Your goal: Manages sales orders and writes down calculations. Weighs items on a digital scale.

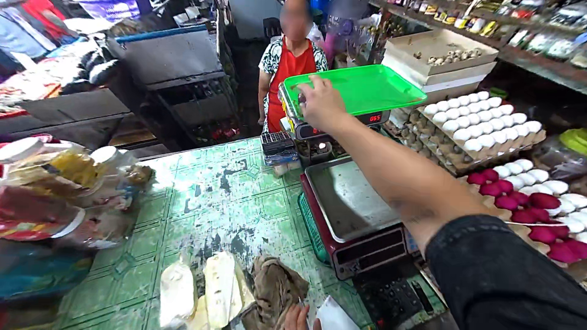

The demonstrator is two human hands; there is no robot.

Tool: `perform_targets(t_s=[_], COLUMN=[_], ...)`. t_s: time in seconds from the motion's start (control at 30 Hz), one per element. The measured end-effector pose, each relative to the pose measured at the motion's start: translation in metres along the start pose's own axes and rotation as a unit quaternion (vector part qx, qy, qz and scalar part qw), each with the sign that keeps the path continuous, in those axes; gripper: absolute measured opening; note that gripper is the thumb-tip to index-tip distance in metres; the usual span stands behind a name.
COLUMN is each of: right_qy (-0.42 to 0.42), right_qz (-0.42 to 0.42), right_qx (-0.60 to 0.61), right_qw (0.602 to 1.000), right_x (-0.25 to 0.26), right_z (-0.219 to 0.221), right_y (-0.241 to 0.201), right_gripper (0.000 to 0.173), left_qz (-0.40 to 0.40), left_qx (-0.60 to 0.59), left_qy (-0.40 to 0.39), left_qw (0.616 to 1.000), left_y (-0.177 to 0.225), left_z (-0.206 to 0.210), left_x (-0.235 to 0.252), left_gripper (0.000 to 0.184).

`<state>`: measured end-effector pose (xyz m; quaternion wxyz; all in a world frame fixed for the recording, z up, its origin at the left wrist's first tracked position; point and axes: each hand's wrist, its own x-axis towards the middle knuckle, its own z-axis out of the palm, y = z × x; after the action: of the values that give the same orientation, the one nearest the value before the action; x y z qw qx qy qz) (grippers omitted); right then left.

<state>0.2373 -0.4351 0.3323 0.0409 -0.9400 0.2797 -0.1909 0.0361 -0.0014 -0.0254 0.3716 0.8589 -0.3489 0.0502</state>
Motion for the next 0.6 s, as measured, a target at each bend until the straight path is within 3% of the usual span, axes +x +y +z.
perform_targets(t_s=[0.1, 0.17, 0.27, 0.33, 0.4, 0.47, 0.6], right_qy=[-0.088, -0.124, -0.123, -0.072, 0.007, 0.021, -0.154], right_qz=[0.097, 0.115, 0.118, 0.116, 0.1, 0.075, 0.078], right_qx=[0.012, 0.005, -0.01, 0.013, 0.062, 0.1, 0.071], right_qw=[0.991, 0.986, 0.985, 0.991, 0.993, 0.992, 0.982], right_x=[0.038, 0.054, 0.075, 0.075, 0.042, -0.022, -0.157], right_z=[0.01, 0.019, 0.028, 0.023, 0.003, -0.017, -0.001], right_y=[0.003, 0.005, 0.012, 0.003, -0.006, -0.001, 0.035], right_gripper=[0.051, 0.052, 0.05, 0.054, 0.056, 0.056, 0.05], left_qz=[-0.007, -0.022, -0.028, -0.04, -0.048, -0.041, -0.026], left_qx=[-0.018, -0.024, -0.018, -0.014, -0.02, -0.02, -0.011], left_qy=[-0.019, -0.019, 0.004, 0.02, 0.02, 0.022, 0.019], left_qw=[1.0, 0.999, 0.999, 0.999, 0.998, 0.999, 0.999], left_y=[-0.002, 0.001, 0.002, -0.001, 0.001, 0.001, 0.0], left_z=[-0.001, -0.004, 0.0, 0.002, 0.0, 0.003, 0.005], left_x=[-0.001, -0.003, -0.003, -0.002, -0.008, -0.01, -0.007], left_gripper=[0.047, 0.045, 0.044, 0.044, 0.044, 0.046, 0.051])
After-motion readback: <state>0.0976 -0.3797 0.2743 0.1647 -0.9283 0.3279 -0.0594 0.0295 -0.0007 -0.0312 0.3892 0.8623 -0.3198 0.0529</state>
